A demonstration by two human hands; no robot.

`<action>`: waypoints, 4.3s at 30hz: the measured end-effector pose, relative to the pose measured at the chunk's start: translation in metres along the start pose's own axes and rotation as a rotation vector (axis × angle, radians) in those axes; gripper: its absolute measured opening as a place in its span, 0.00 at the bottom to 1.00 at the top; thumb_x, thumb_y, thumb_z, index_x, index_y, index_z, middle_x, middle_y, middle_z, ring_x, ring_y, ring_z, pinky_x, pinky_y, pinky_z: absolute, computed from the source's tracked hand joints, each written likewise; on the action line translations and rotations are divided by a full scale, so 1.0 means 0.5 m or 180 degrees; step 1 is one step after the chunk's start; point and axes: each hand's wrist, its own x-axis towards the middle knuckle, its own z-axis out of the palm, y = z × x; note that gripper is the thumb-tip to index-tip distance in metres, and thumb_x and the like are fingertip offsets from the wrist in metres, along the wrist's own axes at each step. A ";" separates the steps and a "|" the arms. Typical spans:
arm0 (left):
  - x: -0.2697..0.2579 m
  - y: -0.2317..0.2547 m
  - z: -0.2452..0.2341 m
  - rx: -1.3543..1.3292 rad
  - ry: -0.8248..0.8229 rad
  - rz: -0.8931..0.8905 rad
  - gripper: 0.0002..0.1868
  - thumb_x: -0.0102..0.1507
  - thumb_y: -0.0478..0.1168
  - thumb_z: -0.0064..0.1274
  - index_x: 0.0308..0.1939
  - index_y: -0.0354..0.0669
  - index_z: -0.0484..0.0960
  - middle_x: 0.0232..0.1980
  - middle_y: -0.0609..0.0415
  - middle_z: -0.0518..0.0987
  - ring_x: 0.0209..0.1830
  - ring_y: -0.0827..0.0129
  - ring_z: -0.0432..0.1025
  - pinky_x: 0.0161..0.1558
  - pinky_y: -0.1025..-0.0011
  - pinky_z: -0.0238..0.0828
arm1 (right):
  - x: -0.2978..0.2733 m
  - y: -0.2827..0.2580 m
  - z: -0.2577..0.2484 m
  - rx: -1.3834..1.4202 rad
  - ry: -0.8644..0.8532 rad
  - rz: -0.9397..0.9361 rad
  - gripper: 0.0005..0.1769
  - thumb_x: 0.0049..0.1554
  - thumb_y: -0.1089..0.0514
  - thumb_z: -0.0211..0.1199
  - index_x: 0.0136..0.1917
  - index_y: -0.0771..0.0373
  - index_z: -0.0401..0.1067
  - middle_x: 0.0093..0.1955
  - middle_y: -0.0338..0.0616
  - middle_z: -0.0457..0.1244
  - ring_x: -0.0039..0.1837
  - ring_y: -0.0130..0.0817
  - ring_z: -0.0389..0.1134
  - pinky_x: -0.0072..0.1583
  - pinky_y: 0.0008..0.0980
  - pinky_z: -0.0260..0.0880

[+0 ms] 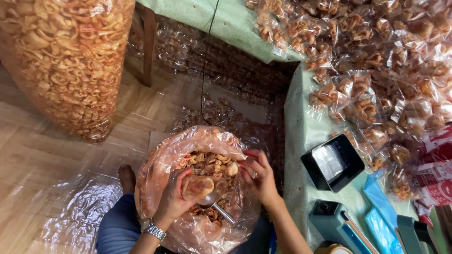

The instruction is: Manually filling small plastic bags with fried snacks using a scoop and sealing them with a heat sealer.

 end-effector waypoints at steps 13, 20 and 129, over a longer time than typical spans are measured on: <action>0.029 0.072 0.033 -0.0092 -0.0153 -0.0261 0.55 0.41 0.52 0.72 0.66 0.53 0.57 0.60 0.51 0.67 0.49 0.64 0.73 0.43 0.74 0.81 | 0.019 -0.182 -0.041 -0.0122 -0.1111 -0.1486 0.11 0.49 0.58 0.66 0.42 0.67 0.78 0.67 0.49 0.54 0.67 0.42 0.55 0.66 0.40 0.60; 0.066 0.216 0.068 -0.2630 -0.1908 -0.0626 0.73 0.33 0.49 0.73 0.72 0.64 0.36 0.74 0.40 0.57 0.69 0.49 0.60 0.64 0.50 0.64 | -0.137 -0.114 -0.124 0.2641 -0.0216 0.0257 0.63 0.42 0.39 0.75 0.77 0.60 0.41 0.76 0.56 0.47 0.76 0.49 0.50 0.73 0.46 0.51; 0.186 0.542 0.555 -0.1322 -0.1455 0.0309 0.22 0.70 0.45 0.40 0.22 0.43 0.71 0.24 0.47 0.69 0.31 0.55 0.72 0.38 0.67 0.68 | -0.283 0.179 -0.511 -0.1436 0.0502 0.2507 0.28 0.62 0.38 0.40 0.67 0.54 0.60 0.50 0.42 0.66 0.52 0.45 0.67 0.52 0.46 0.70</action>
